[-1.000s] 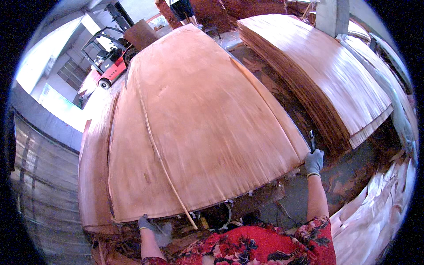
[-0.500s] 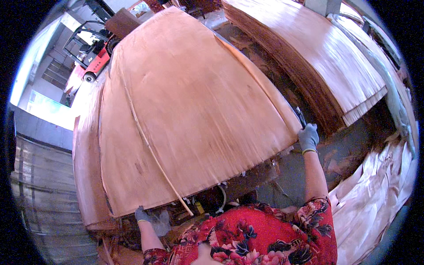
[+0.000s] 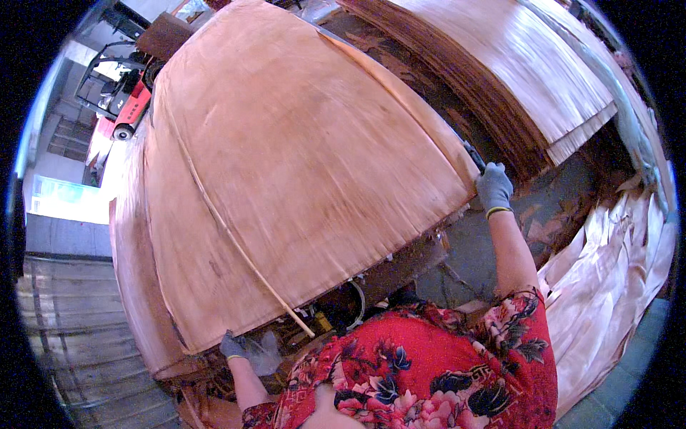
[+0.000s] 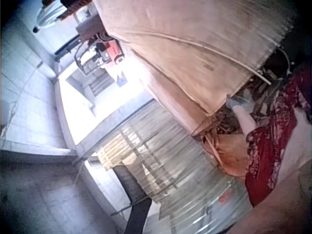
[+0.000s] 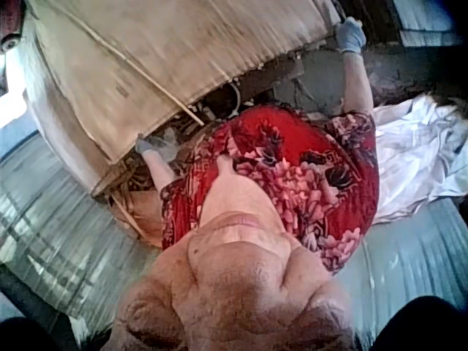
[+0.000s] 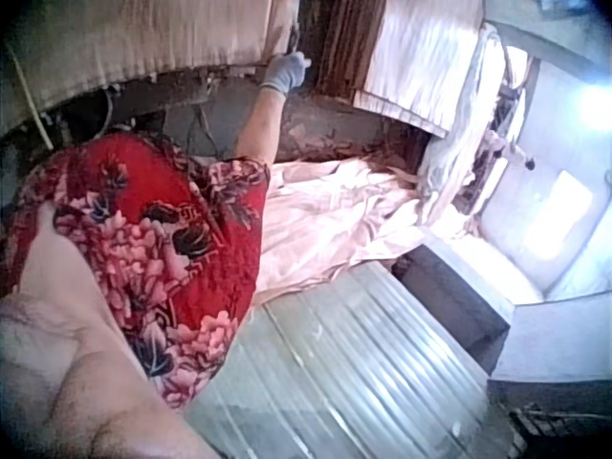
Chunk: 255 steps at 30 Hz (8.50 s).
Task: The person lifts and inspects thin wood veneer sheets from a large stack, separating them and checking for defects. They use a utility knife to cut a long strip from the veneer and then use a brush to sweep the surface. The person continues to lift and move veneer sheets around the workspace.
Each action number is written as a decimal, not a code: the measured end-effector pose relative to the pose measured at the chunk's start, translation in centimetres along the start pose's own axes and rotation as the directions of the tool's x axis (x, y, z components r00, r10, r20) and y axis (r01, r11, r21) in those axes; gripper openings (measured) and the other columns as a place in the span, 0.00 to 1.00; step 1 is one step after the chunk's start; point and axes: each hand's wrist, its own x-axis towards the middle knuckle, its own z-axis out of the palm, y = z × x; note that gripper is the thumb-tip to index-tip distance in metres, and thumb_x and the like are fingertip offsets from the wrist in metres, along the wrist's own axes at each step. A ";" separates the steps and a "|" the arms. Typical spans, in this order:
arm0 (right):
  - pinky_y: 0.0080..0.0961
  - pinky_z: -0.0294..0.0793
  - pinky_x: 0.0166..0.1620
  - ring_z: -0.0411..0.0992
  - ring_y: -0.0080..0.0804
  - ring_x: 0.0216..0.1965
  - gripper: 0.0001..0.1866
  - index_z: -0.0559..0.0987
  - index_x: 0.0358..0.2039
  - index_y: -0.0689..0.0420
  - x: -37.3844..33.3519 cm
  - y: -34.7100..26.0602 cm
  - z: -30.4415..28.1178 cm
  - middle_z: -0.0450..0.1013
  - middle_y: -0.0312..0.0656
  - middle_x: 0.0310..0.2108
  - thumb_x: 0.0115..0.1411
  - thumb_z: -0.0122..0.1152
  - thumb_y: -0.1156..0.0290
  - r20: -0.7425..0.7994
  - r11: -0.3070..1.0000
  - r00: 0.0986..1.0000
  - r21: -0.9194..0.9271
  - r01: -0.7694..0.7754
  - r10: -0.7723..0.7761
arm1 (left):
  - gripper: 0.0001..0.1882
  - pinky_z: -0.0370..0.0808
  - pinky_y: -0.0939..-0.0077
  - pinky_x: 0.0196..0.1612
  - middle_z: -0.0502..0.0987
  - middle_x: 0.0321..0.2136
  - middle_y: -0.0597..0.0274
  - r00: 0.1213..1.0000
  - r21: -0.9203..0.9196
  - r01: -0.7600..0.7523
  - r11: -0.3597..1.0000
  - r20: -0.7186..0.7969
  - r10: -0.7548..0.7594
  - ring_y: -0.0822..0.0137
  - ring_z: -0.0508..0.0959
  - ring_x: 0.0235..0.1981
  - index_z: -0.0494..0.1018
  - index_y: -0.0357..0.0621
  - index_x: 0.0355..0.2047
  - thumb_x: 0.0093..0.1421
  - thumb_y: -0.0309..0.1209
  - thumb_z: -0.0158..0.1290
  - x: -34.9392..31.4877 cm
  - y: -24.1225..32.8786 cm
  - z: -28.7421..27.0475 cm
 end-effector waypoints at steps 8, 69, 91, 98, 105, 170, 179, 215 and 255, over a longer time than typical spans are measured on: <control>0.43 0.72 0.36 0.72 0.53 0.32 0.12 0.74 0.29 0.59 1.7 0.3 1.4 0.71 0.55 0.31 0.49 0.51 0.63 -0.031 0.996 0.996 0.001 0.087 -0.087 | 0.19 0.67 0.68 0.39 0.71 0.41 0.60 0.899 -0.114 0.086 0.990 0.436 -0.028 0.63 0.70 0.39 0.68 0.45 0.45 0.58 0.42 0.45 1.0 0.2 -0.5; 0.45 0.69 0.35 0.70 0.55 0.33 0.07 0.68 0.31 0.59 0.7 -1.4 0.6 0.67 0.54 0.36 0.51 0.48 0.71 -0.051 0.997 0.998 0.068 -0.038 0.041 | 0.13 0.70 0.69 0.29 0.74 0.31 0.61 0.985 -0.255 -0.047 0.966 0.147 0.086 0.63 0.72 0.28 0.70 0.46 0.36 0.55 0.39 0.48 -4.7 0.6 0.6; 0.43 0.70 0.33 0.71 0.53 0.32 0.09 0.69 0.31 0.59 2.0 -0.6 2.6 0.67 0.53 0.35 0.50 0.53 0.69 -0.096 0.999 0.995 0.039 0.019 -0.015 | 0.15 0.68 0.68 0.36 0.73 0.34 0.60 0.998 -0.318 -0.033 0.947 -0.058 0.016 0.64 0.71 0.34 0.72 0.40 0.36 0.54 0.37 0.45 -12.5 5.0 3.9; 0.44 0.71 0.36 0.71 0.53 0.33 0.12 0.68 0.33 0.59 2.6 0.2 3.1 0.68 0.55 0.36 0.51 0.52 0.65 -0.041 0.996 0.998 0.083 0.046 -0.042 | 0.22 0.68 0.61 0.45 0.71 0.43 0.56 0.946 -0.394 0.035 0.918 0.308 0.096 0.57 0.70 0.43 0.68 0.42 0.46 0.58 0.44 0.41 -7.7 2.1 2.4; 0.44 0.67 0.39 0.69 0.56 0.35 0.17 0.71 0.30 0.65 4.0 1.9 2.5 0.70 0.61 0.31 0.53 0.48 0.60 0.056 0.986 0.995 0.149 0.073 -0.083 | 0.13 0.70 0.69 0.39 0.74 0.33 0.58 0.916 -0.267 0.168 0.949 0.398 -0.050 0.61 0.72 0.35 0.70 0.42 0.37 0.59 0.37 0.44 -2.7 0.5 -1.1; 0.43 0.67 0.35 0.68 0.54 0.34 0.14 0.70 0.29 0.63 2.3 1.8 2.2 0.68 0.56 0.31 0.53 0.52 0.62 -0.027 0.986 0.998 0.154 -0.060 0.065 | 0.37 0.45 0.45 0.57 0.47 0.59 0.42 0.035 0.135 -0.971 -0.197 0.896 0.443 0.42 0.45 0.60 0.53 0.45 0.58 0.52 0.50 0.45 -22.1 -0.6 22.1; 0.36 0.66 0.34 0.67 0.46 0.30 0.10 0.69 0.27 0.62 0.3 1.3 0.1 0.67 0.50 0.28 0.54 0.53 0.67 -0.291 0.947 0.956 0.316 0.054 0.043 | 0.37 0.41 0.42 0.57 0.47 0.58 0.39 0.017 0.149 -0.942 -0.300 0.915 0.403 0.40 0.45 0.59 0.55 0.43 0.57 0.50 0.50 0.46 -22.2 -0.7 22.1; 0.33 0.71 0.34 0.71 0.44 0.33 0.17 0.72 0.41 0.54 -35.0 -15.5 -3.1 0.70 0.46 0.35 0.49 0.59 0.67 0.255 0.441 0.362 0.585 0.680 -0.897 | 0.17 0.51 0.67 0.59 0.75 0.37 0.59 0.391 -0.455 -0.664 0.593 0.464 0.795 0.68 0.62 0.54 0.70 0.41 0.45 0.58 0.36 0.48 -21.1 7.5 3.2; 0.25 0.65 0.27 0.65 0.27 0.25 0.16 0.72 0.45 0.54 -37.1 -16.6 4.3 0.72 0.41 0.29 0.54 0.50 0.70 0.711 0.604 0.335 0.702 -0.376 -0.618 | 0.17 0.70 0.78 0.40 0.76 0.32 0.57 0.940 -0.198 -0.177 0.964 0.257 0.226 0.70 0.75 0.31 0.68 0.35 0.46 0.59 0.32 0.45 -25.1 -11.8 -11.1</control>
